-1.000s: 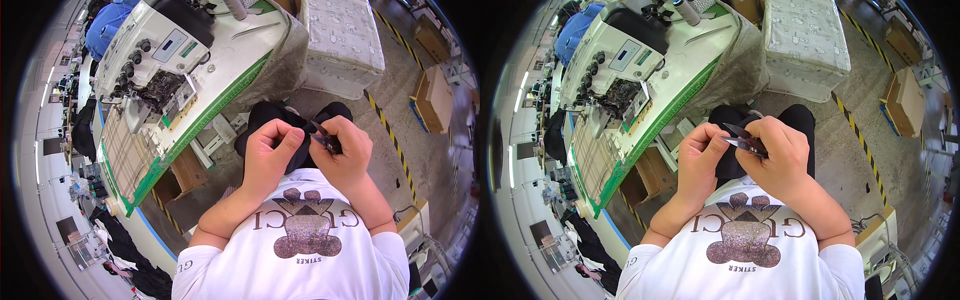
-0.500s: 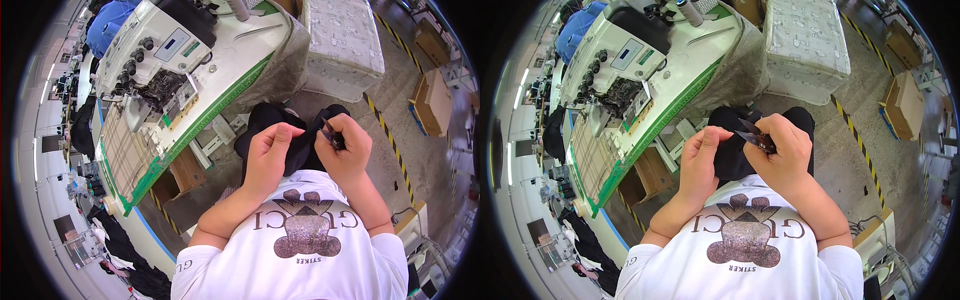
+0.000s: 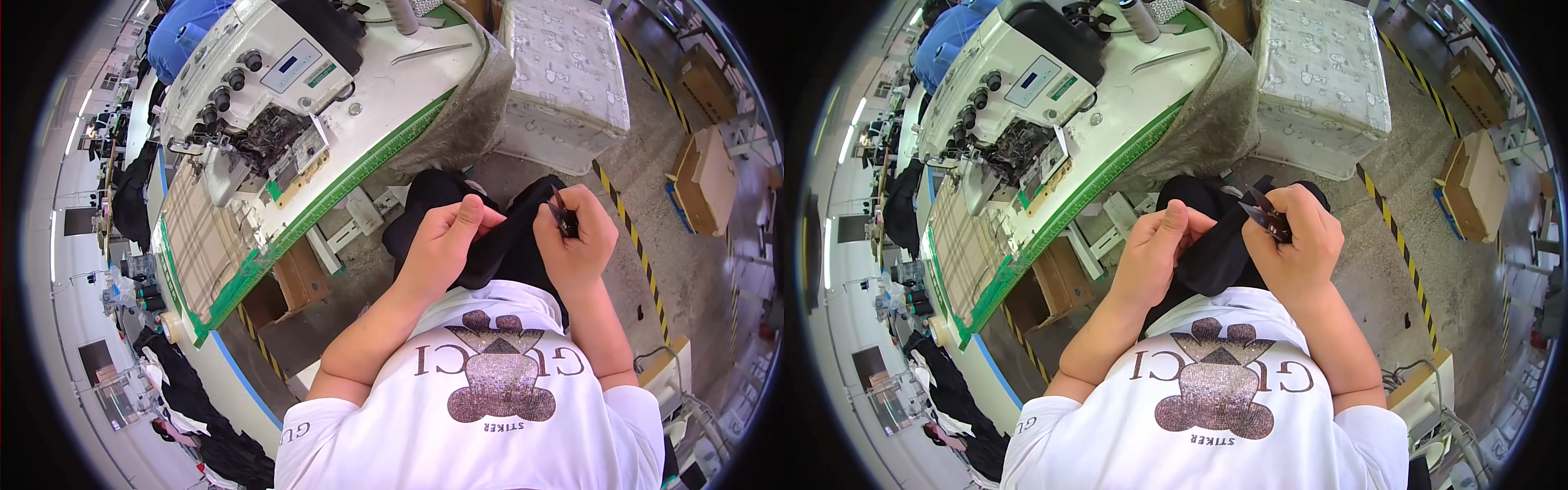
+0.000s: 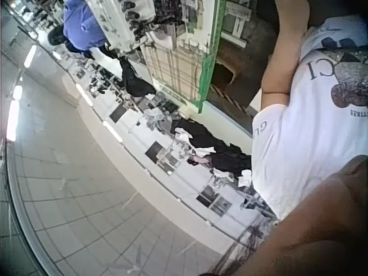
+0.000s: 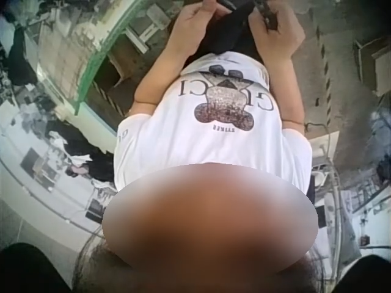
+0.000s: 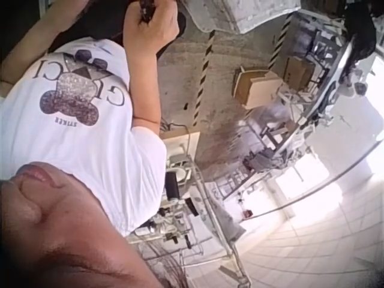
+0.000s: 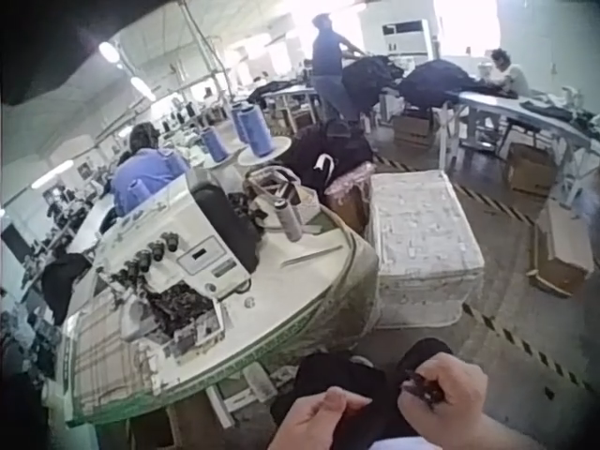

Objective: Trimming loose threads from black fabric garments using thread snips.

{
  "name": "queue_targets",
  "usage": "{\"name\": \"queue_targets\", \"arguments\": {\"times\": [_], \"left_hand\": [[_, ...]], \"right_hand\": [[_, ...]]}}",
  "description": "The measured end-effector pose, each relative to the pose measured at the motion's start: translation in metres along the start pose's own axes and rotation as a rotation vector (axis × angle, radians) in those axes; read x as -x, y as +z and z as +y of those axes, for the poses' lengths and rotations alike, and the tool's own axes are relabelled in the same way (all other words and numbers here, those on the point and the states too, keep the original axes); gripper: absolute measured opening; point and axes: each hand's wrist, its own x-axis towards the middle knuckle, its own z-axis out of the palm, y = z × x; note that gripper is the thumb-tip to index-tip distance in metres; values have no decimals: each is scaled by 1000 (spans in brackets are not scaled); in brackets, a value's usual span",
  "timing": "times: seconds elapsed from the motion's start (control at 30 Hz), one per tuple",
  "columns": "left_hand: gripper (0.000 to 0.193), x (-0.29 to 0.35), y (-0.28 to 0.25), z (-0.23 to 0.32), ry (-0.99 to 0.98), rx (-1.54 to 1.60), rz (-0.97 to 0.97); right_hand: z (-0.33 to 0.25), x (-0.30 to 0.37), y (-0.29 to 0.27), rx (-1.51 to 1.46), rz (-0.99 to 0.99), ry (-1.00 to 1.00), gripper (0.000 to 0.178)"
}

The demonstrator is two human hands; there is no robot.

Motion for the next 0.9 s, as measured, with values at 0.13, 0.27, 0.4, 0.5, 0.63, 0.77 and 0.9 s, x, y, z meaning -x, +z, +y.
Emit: {"name": "queue_targets", "arguments": {"times": [0.13, 0.27, 0.4, 0.5, 0.63, 0.77, 0.9], "left_hand": [[57, -1, 0, 4, 8, 24, 4], [56, 0, 0, 9, 15, 19, -4], [56, 1, -1, 10, 5, 32, -4], [53, 0, -2, 10, 22, 21, -19], [43, -14, -19, -1, 160, -263, -237], [29, -37, -54, -17, -96, -330, -479], [15, -43, -78, -31, -128, -364, -466]], "right_hand": [[1, 1, -1, 2, -8, 41, 15], [7, 4, 1, -77, -43, 137, 13], [7, 5, 3, -185, -68, 223, 11], [8, 4, 2, -173, -50, 231, 11], [12, 2, -1, -58, 129, 88, 13], [28, -6, -10, 89, 234, 33, 11], [55, -8, -22, 207, 308, 116, 9]]}}
